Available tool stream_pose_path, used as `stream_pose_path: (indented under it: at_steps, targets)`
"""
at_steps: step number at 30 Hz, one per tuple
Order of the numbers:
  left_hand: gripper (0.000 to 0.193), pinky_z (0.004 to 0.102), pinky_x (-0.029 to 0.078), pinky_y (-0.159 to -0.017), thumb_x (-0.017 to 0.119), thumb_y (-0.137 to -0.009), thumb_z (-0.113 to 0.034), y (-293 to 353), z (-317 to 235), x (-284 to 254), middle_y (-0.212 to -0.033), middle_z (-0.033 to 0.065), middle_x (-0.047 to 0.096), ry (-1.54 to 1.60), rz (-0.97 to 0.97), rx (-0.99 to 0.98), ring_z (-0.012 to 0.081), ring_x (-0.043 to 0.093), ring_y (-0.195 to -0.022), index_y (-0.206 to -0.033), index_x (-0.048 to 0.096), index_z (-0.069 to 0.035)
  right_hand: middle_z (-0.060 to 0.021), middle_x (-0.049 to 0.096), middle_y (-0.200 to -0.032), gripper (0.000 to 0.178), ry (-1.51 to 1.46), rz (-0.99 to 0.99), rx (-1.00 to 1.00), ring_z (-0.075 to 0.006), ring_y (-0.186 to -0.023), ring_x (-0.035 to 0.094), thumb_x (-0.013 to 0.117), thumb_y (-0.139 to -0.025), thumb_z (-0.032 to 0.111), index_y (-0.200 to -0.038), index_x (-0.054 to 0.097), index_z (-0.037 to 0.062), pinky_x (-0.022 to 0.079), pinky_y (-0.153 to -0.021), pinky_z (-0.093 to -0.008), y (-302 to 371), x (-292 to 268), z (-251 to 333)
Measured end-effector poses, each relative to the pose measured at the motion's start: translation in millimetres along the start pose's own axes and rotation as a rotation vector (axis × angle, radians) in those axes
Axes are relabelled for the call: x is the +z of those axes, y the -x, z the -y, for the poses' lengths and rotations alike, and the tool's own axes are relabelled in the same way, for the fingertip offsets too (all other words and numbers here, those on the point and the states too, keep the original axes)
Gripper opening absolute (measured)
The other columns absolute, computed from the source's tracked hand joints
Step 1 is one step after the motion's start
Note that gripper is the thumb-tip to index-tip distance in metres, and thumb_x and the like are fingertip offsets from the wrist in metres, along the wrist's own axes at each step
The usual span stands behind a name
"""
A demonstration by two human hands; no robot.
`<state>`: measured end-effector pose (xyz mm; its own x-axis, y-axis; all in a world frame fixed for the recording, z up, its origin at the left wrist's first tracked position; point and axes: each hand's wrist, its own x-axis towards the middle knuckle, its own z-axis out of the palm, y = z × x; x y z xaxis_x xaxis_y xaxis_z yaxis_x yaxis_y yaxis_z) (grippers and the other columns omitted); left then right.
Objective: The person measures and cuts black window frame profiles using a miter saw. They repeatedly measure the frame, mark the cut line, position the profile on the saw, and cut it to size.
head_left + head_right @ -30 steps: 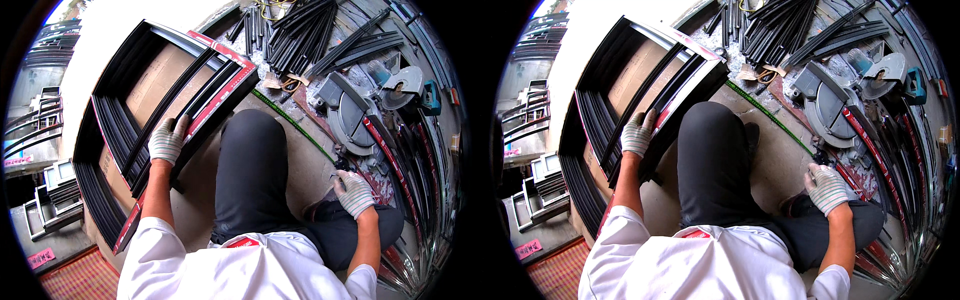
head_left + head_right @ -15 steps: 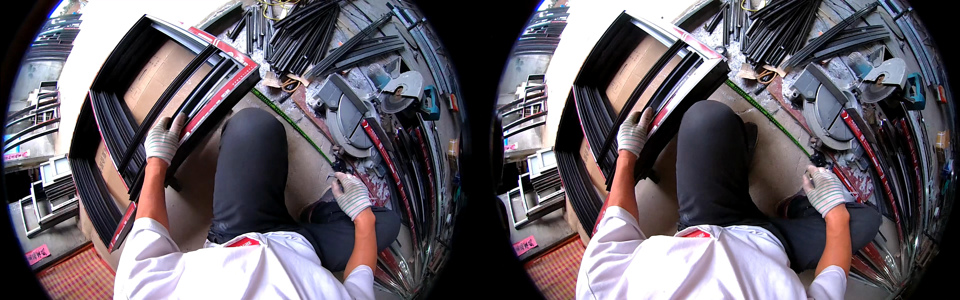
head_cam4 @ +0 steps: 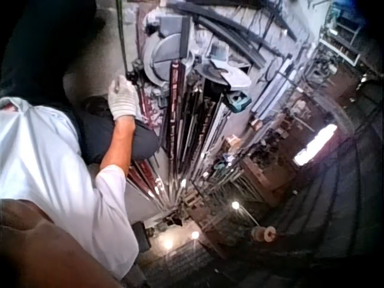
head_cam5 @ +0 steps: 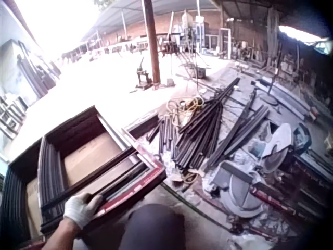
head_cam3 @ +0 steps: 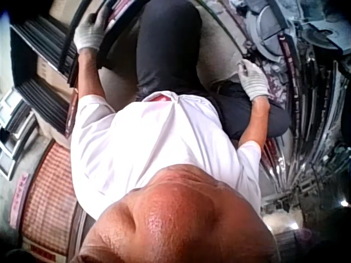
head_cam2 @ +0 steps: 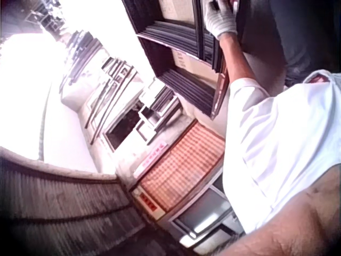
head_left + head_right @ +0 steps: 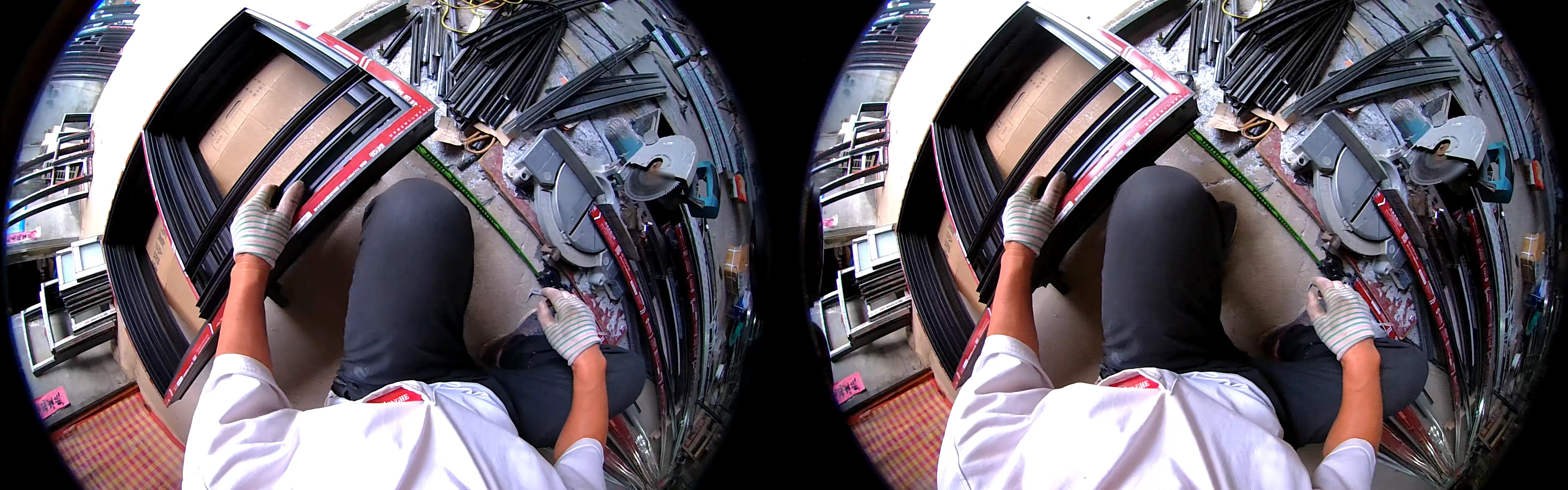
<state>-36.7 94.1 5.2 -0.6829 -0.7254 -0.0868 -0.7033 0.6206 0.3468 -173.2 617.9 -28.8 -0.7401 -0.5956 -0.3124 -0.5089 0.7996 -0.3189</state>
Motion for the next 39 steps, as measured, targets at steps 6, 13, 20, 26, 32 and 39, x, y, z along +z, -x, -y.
stream_pose_path:
  at_steps: [6,13,20,26,32,39]
  targets:
    - [0.057,0.0449,0.056,-0.082,0.071,-0.096,-0.058,8,-8,-1,-0.092,0.0241,0.075,0.026,-0.065,-0.007,0.0403,0.072,-0.087,-0.106,0.076,-0.001,-0.0256,0.072,-0.106,0.035,-0.024,0.11,0.087,-0.0442,-0.099,0.07,0.061,-0.102,0.032,-0.124,0.068,0.0063,0.055,-0.089,-0.0537,-3,-5,2]
    - [0.061,0.0448,0.056,-0.089,0.069,-0.097,-0.058,-1,-7,3,-0.097,0.0264,0.076,0.082,0.023,-0.006,0.0402,0.074,-0.093,-0.116,0.076,-0.001,-0.0214,0.073,-0.101,0.029,0.027,0.042,0.023,-0.0404,-0.095,0.071,0.067,-0.098,0.024,-0.117,0.07,0.0031,0.056,-0.086,-0.0491,-4,1,1]
    - [0.061,0.0454,0.056,-0.088,0.068,-0.097,-0.059,-7,-9,5,-0.099,0.0268,0.075,0.054,0.02,0.036,0.0416,0.073,-0.095,-0.113,0.075,-0.001,-0.0249,0.072,-0.104,0.033,-0.008,0.087,0.043,-0.0431,-0.099,0.07,0.065,-0.099,0.029,-0.121,0.069,0.0043,0.055,-0.089,-0.0517,-12,1,1]
    - [0.055,0.0441,0.056,-0.078,0.067,-0.099,-0.055,-3,-14,-9,-0.089,0.0242,0.074,0.062,0.124,0.026,0.0327,0.074,-0.081,-0.103,0.077,-0.002,-0.0234,0.073,-0.103,0.029,-0.008,0.084,-0.041,-0.0419,-0.097,0.07,0.065,-0.098,0.023,-0.119,0.07,0.0029,0.056,-0.087,-0.0505,-18,10,0]
    - [0.077,0.0458,0.058,-0.085,0.062,-0.092,-0.074,-6,-7,-13,-0.094,0.025,0.076,0.044,0.15,0.038,0.0412,0.074,-0.093,-0.109,0.076,0.001,-0.0241,0.073,-0.109,0.027,-0.045,0.158,-0.012,-0.0421,-0.101,0.07,0.063,-0.101,0.02,-0.122,0.07,0.0053,0.055,-0.09,-0.048,-26,21,-2]
    - [0.077,0.0477,0.057,-0.084,0.063,-0.092,-0.074,-5,0,-9,-0.092,0.025,0.075,0.076,0.121,0.092,0.042,0.073,-0.091,-0.108,0.075,0.0,-0.025,0.073,-0.115,0.03,-0.026,0.194,-0.005,-0.0422,-0.109,0.069,0.062,-0.102,0.023,-0.124,0.07,0.0046,0.054,-0.097,-0.0472,-33,22,-12]
